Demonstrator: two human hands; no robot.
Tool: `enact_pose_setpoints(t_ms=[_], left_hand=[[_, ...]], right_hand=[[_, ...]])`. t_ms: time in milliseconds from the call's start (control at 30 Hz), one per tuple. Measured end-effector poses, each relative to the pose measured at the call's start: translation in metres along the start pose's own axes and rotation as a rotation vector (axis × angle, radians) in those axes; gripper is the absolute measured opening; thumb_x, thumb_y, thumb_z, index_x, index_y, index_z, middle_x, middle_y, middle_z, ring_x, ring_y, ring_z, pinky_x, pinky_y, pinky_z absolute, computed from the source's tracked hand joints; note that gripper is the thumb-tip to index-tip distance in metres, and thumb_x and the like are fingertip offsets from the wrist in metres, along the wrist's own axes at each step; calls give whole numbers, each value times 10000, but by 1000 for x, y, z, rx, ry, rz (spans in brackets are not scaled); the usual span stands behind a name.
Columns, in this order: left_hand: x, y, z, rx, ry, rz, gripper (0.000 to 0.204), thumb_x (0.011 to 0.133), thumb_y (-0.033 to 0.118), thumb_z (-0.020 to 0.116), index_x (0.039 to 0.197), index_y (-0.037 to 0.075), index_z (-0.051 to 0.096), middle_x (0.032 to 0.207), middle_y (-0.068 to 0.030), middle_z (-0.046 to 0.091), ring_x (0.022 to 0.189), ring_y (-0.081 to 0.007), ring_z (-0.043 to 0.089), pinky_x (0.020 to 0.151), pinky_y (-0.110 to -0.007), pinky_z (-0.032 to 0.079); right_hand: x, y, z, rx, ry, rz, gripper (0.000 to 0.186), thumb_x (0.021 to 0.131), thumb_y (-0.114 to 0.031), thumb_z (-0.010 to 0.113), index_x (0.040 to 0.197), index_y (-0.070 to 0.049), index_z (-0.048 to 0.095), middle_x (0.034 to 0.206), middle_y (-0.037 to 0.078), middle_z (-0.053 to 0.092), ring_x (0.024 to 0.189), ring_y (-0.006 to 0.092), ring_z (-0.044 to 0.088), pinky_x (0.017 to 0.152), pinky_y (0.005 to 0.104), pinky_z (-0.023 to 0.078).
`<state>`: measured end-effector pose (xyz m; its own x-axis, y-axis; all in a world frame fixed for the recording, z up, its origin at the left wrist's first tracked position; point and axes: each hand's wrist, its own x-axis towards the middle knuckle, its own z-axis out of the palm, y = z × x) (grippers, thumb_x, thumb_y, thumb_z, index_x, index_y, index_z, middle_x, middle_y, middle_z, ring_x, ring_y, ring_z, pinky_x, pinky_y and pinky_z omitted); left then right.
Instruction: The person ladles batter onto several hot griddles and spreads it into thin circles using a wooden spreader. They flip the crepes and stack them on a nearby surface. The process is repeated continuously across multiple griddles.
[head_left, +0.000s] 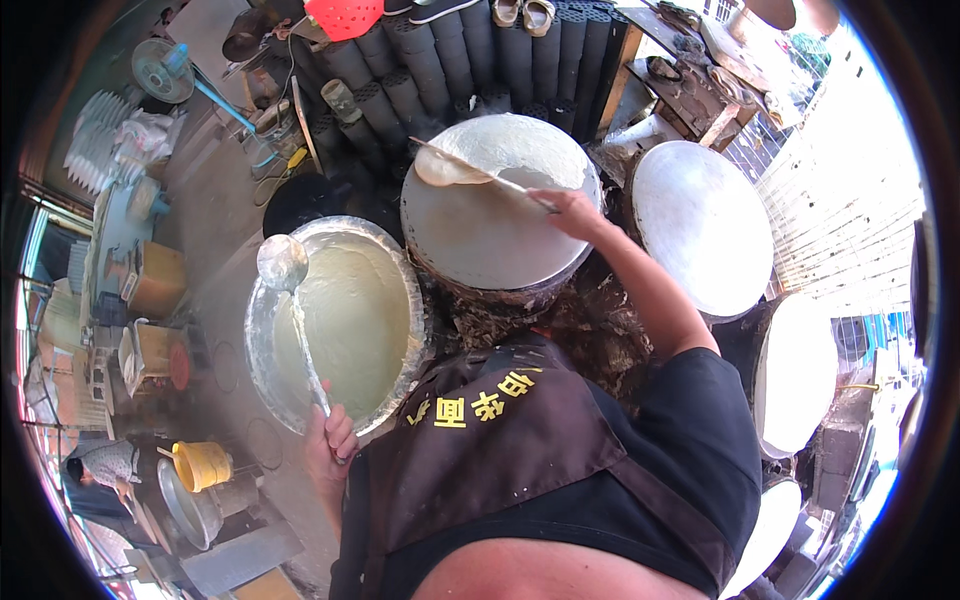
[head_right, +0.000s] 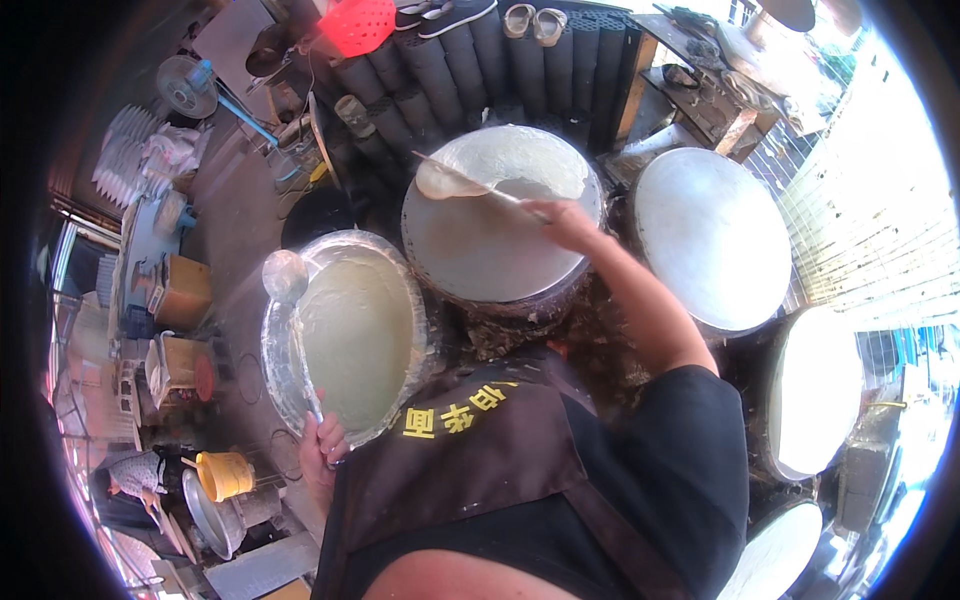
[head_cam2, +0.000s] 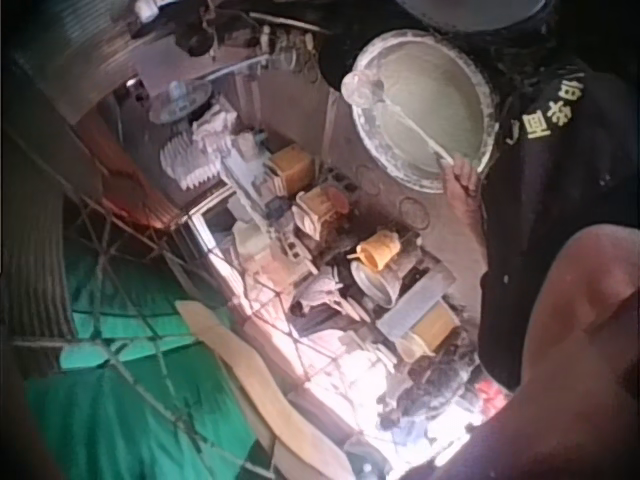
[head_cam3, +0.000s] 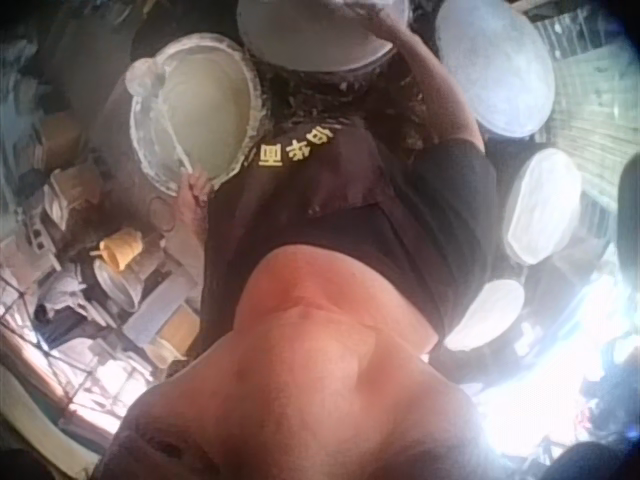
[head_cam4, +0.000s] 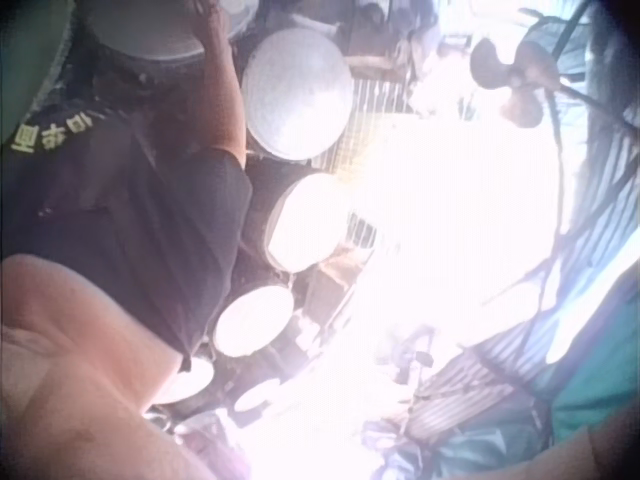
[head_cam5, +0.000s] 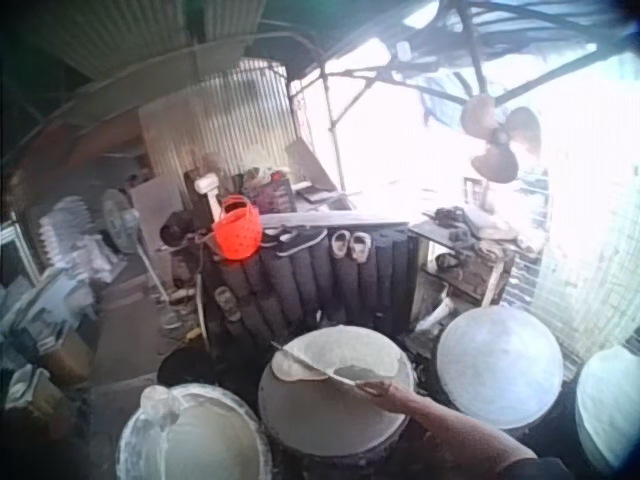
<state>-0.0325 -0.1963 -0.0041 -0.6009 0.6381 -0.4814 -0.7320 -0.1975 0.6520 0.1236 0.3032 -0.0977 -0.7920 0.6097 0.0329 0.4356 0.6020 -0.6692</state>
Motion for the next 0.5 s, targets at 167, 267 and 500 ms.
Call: enact_pose_setpoints(t_ms=[167,267,500], left_hand=[[4,-6,-3,-31,-11,-26,412,1018,313,432,1381,122,388,685,40,336,485,-44,305,380,-191,294],[6,-8,-5,-21,-55,-19,405,1020,309,429,1375,119,393,683,40,330,485,-43,302,385,-192,295],[3,-15,-2,20,-58,-9,380,1022,289,427,1358,111,418,666,41,317,479,-43,298,388,-195,297]], right_hand=[[39,41,-9,-215,238,141,497,772,-31,559,1238,-190,625,1026,174,657,931,323,652,852,395,513],[44,26,21,-49,68,55,452,806,-19,559,1226,-173,629,1050,163,634,990,316,626,874,384,497],[38,58,-16,-68,107,-38,428,762,30,584,1119,-177,694,1123,156,607,1026,289,616,870,367,505]])
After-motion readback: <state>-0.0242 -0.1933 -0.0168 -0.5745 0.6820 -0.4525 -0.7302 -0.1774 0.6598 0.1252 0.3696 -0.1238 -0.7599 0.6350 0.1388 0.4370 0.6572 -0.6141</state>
